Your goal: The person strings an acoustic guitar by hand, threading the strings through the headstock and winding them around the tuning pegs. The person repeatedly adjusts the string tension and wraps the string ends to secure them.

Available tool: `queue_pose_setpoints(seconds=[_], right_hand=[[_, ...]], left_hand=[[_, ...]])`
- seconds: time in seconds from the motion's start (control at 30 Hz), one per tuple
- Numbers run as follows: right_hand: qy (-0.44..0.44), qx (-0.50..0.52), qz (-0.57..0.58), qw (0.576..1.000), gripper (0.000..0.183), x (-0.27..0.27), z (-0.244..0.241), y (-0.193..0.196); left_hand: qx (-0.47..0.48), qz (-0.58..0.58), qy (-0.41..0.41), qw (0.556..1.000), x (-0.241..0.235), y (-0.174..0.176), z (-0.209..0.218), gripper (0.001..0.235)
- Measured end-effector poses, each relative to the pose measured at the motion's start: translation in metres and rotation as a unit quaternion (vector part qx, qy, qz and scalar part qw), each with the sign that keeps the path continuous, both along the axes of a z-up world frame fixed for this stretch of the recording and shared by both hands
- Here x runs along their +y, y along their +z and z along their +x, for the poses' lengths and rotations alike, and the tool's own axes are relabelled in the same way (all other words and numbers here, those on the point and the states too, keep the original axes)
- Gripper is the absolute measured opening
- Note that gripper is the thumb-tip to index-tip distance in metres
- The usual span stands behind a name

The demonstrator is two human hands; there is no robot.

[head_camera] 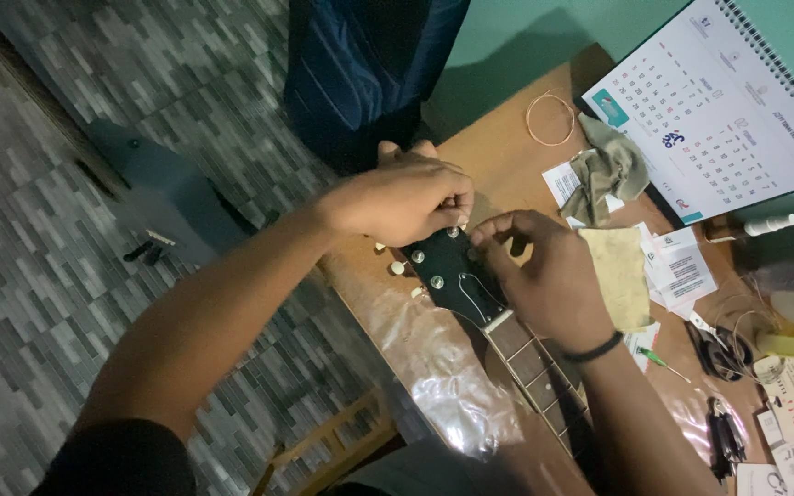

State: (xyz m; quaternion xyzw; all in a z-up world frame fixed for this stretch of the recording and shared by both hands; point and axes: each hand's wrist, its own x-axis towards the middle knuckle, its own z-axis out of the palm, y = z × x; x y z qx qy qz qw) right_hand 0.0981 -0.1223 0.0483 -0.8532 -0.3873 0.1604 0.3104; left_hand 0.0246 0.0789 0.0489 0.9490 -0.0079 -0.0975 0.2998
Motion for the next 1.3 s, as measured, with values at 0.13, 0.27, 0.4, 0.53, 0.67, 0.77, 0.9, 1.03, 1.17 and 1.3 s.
queue_pose_setpoints(seconds=[0.13, 0.27, 0.4, 0.53, 0.67, 0.77, 0.9, 1.03, 1.17, 1.3], right_hand=[[0.007, 0.062, 0.006, 0.998, 0.014, 0.006, 0.017, -0.012], [-0.015, 0.158, 0.040, 0.987, 0.015, 0.012, 0.018, -0.019], [0.015, 0.213, 0.090, 0.973, 0.009, 0.015, 0.020, -0.026], [0.028, 0.255, 0.119, 0.959, 0.006, 0.020, 0.019, -0.022], [0.051, 0.307, 0.128, 0.942, 0.008, 0.020, 0.022, -0.019], [0.074, 0.308, 0.122, 0.941, 0.009, 0.022, 0.025, -0.019], [0.072, 0.289, 0.123, 0.947, 0.009, 0.017, 0.037, -0.036], [0.072, 0.280, 0.107, 0.951, 0.011, 0.015, 0.039, -0.032], [0.117, 0.313, 0.093, 0.938, 0.012, 0.021, 0.045, -0.031], [0.172, 0.320, 0.080, 0.928, 0.012, 0.022, 0.064, -0.048]], left_hand=[[0.032, -0.006, -0.012, 0.999, -0.001, 0.007, 0.009, 0.022], [0.051, -0.035, -0.015, 0.998, -0.001, 0.012, 0.007, 0.021], [-0.029, 0.002, -0.053, 0.998, 0.004, -0.006, 0.009, 0.014], [-0.070, 0.062, -0.069, 0.993, 0.000, -0.032, 0.007, 0.013], [-0.113, 0.067, -0.063, 0.989, -0.004, -0.016, -0.001, 0.019], [-0.190, 0.068, -0.064, 0.977, -0.002, -0.040, 0.001, 0.021], [-0.312, 0.128, -0.042, 0.941, -0.004, -0.069, 0.002, 0.025], [-0.363, 0.157, 0.006, 0.918, -0.012, -0.076, -0.002, 0.030], [-0.367, 0.155, -0.002, 0.917, -0.008, -0.082, 0.000, 0.029], [-0.367, 0.152, -0.012, 0.918, 0.000, -0.085, -0.003, 0.029]])
